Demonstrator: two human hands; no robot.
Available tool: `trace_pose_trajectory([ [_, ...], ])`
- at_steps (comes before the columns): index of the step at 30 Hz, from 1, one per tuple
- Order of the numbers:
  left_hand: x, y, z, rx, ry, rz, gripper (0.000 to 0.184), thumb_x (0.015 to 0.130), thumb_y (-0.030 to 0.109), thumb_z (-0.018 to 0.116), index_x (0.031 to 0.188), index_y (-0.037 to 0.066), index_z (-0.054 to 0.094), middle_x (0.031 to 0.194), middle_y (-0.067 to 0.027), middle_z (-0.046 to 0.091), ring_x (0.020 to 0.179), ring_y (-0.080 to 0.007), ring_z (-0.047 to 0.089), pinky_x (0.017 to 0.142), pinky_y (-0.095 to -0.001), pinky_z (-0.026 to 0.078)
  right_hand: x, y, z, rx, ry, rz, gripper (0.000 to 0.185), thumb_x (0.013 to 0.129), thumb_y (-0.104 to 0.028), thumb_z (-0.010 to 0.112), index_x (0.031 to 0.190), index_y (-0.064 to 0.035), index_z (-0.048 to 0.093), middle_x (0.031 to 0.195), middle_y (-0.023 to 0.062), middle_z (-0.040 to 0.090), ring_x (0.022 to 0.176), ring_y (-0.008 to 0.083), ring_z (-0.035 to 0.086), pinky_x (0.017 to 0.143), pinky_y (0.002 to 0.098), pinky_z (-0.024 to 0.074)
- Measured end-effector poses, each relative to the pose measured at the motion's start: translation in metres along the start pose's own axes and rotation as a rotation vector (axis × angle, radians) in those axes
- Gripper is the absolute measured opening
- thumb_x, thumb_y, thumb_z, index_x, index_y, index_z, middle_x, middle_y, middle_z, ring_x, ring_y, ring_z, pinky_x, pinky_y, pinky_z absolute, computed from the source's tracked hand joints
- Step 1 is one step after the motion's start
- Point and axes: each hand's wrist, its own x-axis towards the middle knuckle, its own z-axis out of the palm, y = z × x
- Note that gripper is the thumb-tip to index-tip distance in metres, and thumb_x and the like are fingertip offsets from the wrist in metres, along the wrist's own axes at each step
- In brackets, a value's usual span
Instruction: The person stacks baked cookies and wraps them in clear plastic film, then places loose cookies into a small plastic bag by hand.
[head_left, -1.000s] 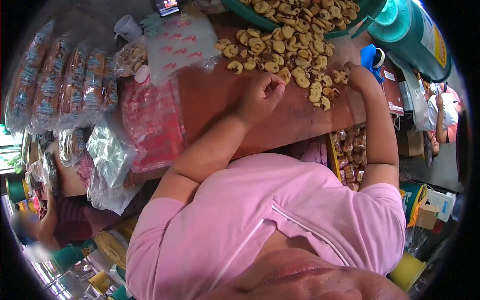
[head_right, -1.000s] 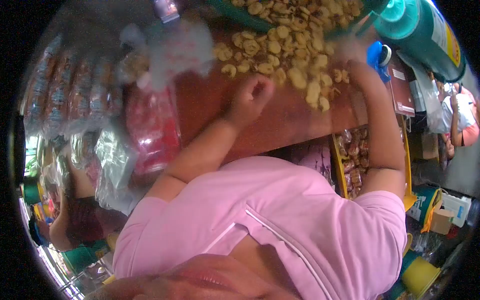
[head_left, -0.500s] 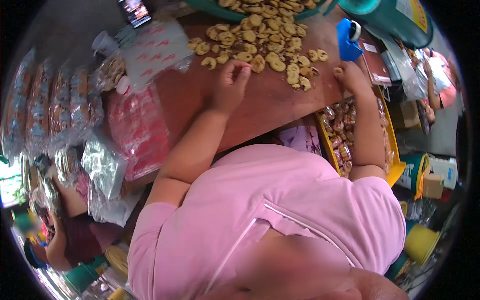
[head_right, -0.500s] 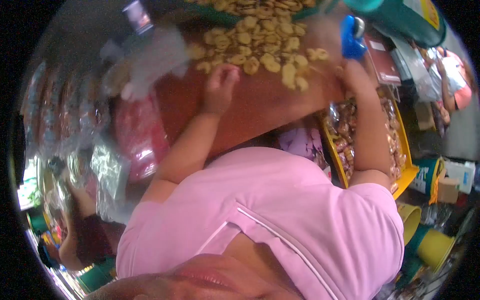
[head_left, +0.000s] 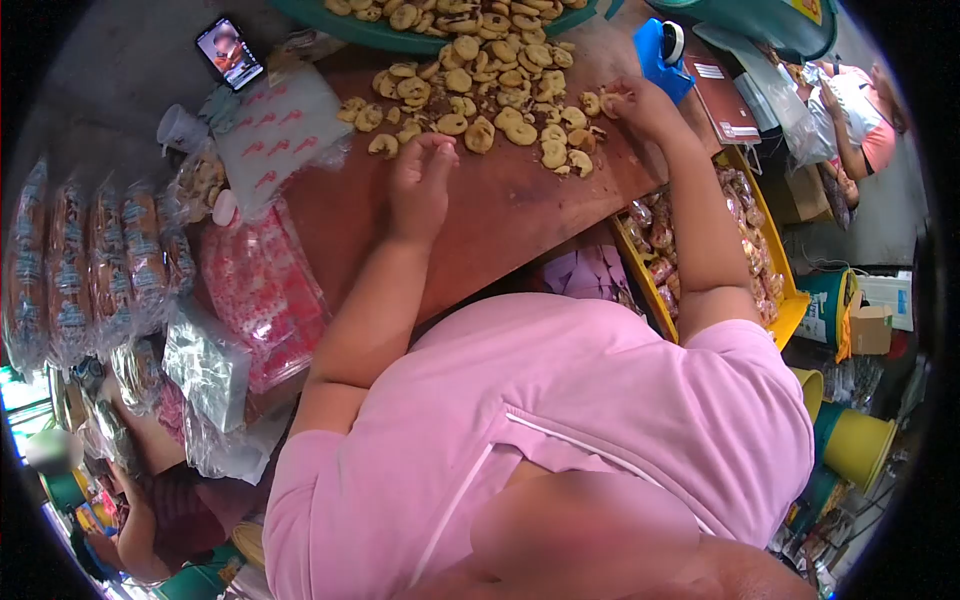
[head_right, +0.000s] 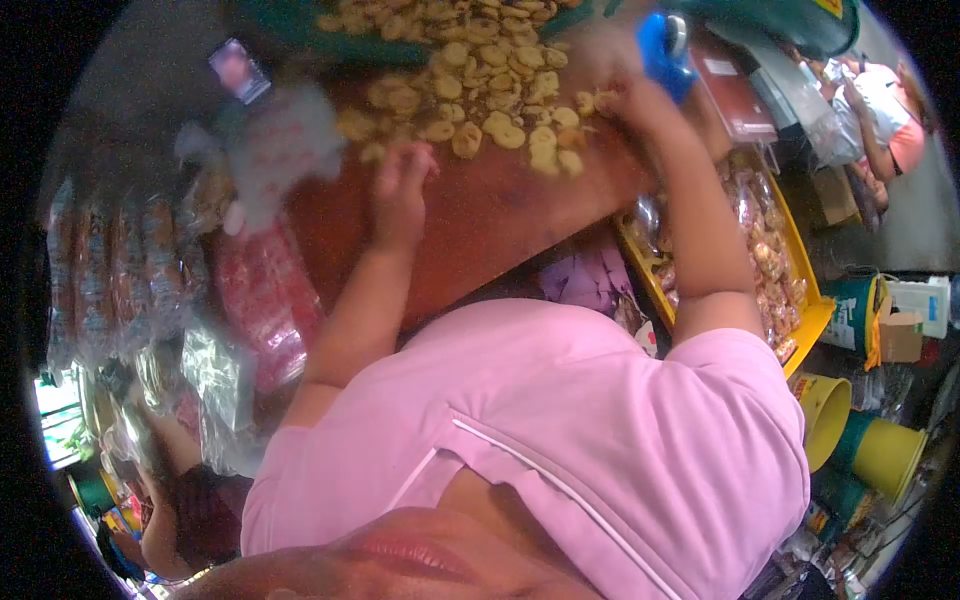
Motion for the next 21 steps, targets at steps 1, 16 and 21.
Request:
trace_pose_trajectory([
  [1, 0.000, -0.003, 0.000, -0.046, -0.006, -0.005, 0.008, 0.100, 0.012, 0.060, 0.105, 0.007, 0.063, 0.092, 0.0007, 0.061, 0.086, -0.0095, 0.057, 0.083, -0.0258, 0.046, 0.004, 0.003, 0.001, -0.158, 0.018, -0.056, 0.040, 0.083, -0.020, 0.080, 0.117, -0.0018, 0.066, 0.102, 0.0128, 0.072, 0.097, 0.0233, 0.068, 0.085, 0.0377, 0.0530],
  [16, 0.000, -0.006, -0.002, -0.056, -0.043, -0.053, 0.013, 0.100, 0.015, 0.058, 0.108, 0.006, 0.063, 0.091, -0.0010, 0.061, 0.088, -0.0117, 0.057, 0.084, -0.0282, 0.046, 0.112, -0.004, 0.039, -0.003, 0.167, -0.094, 0.033, 0.088, -0.036, 0.071, 0.110, -0.0115, 0.076, 0.102, 0.0142, 0.075, 0.092, 0.0313, 0.071, 0.082, 0.0425, 0.0543],
  [21, -0.002, -0.005, 0.005, -0.107, -0.036, -0.053, 0.012, 0.100, 0.014, 0.059, 0.107, 0.006, 0.064, 0.091, -0.0004, 0.061, 0.086, -0.0109, 0.056, 0.083, -0.0275, 0.046, 0.104, -0.001, 0.048, -0.102, 0.154, -0.039, 0.052, 0.092, -0.041, 0.072, 0.129, -0.0059, 0.066, 0.115, 0.0130, 0.071, 0.105, 0.0217, 0.064, 0.089, 0.0327, 0.0504],
])
